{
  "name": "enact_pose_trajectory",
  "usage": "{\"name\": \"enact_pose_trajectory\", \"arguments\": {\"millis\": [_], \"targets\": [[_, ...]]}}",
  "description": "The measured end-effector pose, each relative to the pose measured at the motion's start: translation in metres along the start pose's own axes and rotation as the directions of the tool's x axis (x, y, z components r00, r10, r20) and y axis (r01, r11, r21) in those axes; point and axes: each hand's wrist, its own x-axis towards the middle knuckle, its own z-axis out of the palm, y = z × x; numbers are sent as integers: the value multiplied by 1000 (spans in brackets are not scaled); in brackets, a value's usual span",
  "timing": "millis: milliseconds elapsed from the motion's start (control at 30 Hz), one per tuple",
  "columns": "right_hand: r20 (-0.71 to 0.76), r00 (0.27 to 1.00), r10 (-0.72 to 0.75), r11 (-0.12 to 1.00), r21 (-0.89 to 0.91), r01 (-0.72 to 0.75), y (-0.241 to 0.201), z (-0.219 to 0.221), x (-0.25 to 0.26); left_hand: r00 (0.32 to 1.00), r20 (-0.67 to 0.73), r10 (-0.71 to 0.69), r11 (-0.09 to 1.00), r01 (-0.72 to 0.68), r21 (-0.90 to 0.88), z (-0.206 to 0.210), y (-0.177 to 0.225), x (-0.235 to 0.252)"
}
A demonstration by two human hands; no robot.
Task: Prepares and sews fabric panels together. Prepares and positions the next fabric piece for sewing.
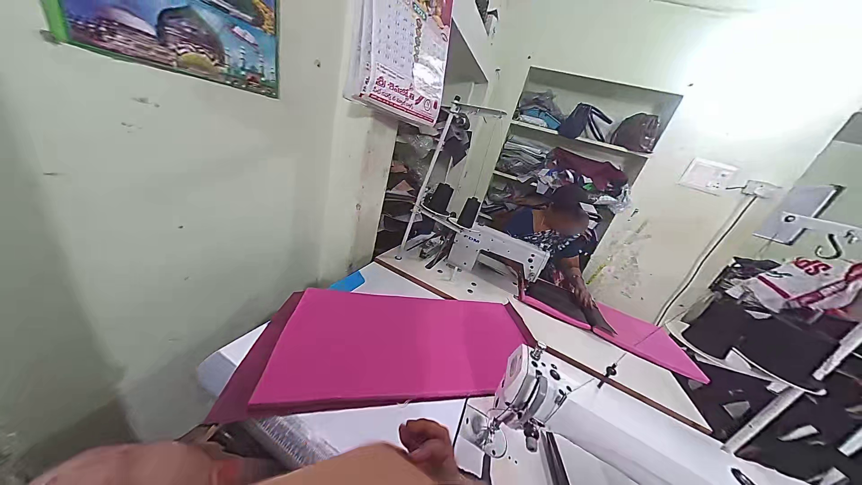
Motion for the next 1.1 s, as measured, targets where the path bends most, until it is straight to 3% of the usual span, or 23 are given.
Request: {"name": "enact_pose_trajectory", "arguments": {"millis": [67,167,200,267,333,367,433,567,767,900,1100], "targets": [[-122,990,-74,980,-195,49,-23,6,49,982,5,-191,981,191,40,20,-29,12],[-193,979,69,909,-393,-141,-3,10,155,877,-43,-478,875,480,70,84,-94,28],[-167,975,146,878,-432,-206,24,6,186,795,2,-606,794,605,65,108,-117,24],[-140,914,379,748,-535,-393,85,-7,220,528,189,-828,554,822,132,147,-161,-2],[-109,746,657,541,-621,-567,126,-14,221,225,397,-890,349,896,275,174,-198,-45],[-85,666,741,472,-640,-606,141,-16,213,122,462,-879,284,910,301,184,-211,-67],[-40,594,803,413,-682,-604,163,-22,191,23,519,-854,212,927,308,196,-220,-102],[-34,725,688,491,-714,-499,185,-35,162,52,543,-838,212,948,236,200,-228,-125],[31,818,574,462,-837,-292,150,-33,158,126,585,-801,310,923,226,204,-243,-115],[24,733,679,338,-898,-283,155,-49,141,29,633,-773,274,916,293,211,-249,-118],[-44,753,656,459,-769,-445,166,-54,140,45,597,-801,281,909,308,215,-250,-115]]}}
